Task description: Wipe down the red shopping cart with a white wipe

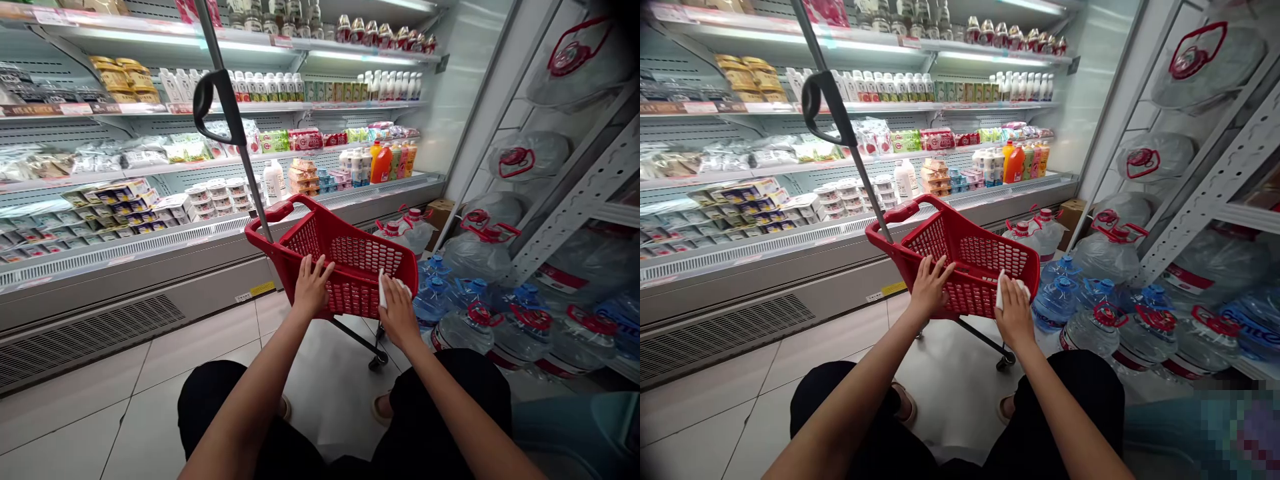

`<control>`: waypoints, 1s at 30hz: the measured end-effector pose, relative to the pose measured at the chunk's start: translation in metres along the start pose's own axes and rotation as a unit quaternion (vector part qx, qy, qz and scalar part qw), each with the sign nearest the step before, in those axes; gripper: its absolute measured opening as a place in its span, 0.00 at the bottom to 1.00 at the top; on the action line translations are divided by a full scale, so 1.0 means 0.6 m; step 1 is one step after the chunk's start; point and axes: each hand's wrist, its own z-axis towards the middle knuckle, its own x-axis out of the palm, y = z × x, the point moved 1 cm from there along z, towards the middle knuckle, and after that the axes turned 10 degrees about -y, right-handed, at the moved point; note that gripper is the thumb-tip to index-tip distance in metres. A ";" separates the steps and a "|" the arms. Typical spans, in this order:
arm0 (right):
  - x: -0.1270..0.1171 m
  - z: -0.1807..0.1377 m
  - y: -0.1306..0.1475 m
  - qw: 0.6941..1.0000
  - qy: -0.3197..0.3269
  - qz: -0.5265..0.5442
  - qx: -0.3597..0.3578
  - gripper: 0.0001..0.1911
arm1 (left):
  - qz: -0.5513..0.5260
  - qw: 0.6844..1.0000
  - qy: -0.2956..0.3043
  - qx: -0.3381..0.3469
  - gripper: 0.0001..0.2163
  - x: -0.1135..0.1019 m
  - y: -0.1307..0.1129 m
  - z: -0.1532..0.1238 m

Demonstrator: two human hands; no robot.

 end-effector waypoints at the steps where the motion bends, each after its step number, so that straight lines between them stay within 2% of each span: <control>1: 0.008 0.012 0.023 1.000 0.005 0.009 -0.020 0.43 | -0.002 1.000 -0.001 0.004 0.40 0.001 -0.007 -0.002; 6: 0.041 0.059 0.127 0.993 0.015 0.073 -0.088 0.45 | -0.005 1.000 -0.019 0.009 0.42 0.002 -0.027 -0.014; 9: 0.033 0.061 0.130 0.992 0.024 0.074 -0.097 0.45 | 0.004 1.000 -0.023 0.021 0.44 -0.002 -0.030 -0.017; 12: 0.009 0.043 0.073 0.993 0.040 0.049 -0.098 0.45 | 0.007 0.999 -0.015 0.036 0.46 -0.006 -0.027 -0.020; 18: -0.033 -0.025 -0.103 1.000 0.008 -0.011 -0.021 0.40 | 0.003 0.999 -0.036 0.031 0.47 -0.003 -0.032 -0.032; 21: -0.038 -0.041 -0.140 1.000 -0.008 -0.010 0.024 0.38 | -0.006 0.999 -0.046 0.030 0.47 0.000 -0.046 -0.035; 24: -0.028 -0.027 -0.103 0.999 -0.014 0.001 0.038 0.38 | -0.017 0.998 -0.048 0.029 0.48 0.000 -0.063 -0.036; 28: 0.002 0.018 0.027 0.998 0.006 0.046 -0.043 0.43 | -0.027 0.998 -0.044 0.030 0.49 -0.005 -0.083 -0.036; 30: 0.012 0.035 0.086 0.994 0.019 0.073 -0.082 0.45 | -0.023 0.998 -0.035 0.044 0.47 -0.016 -0.078 -0.033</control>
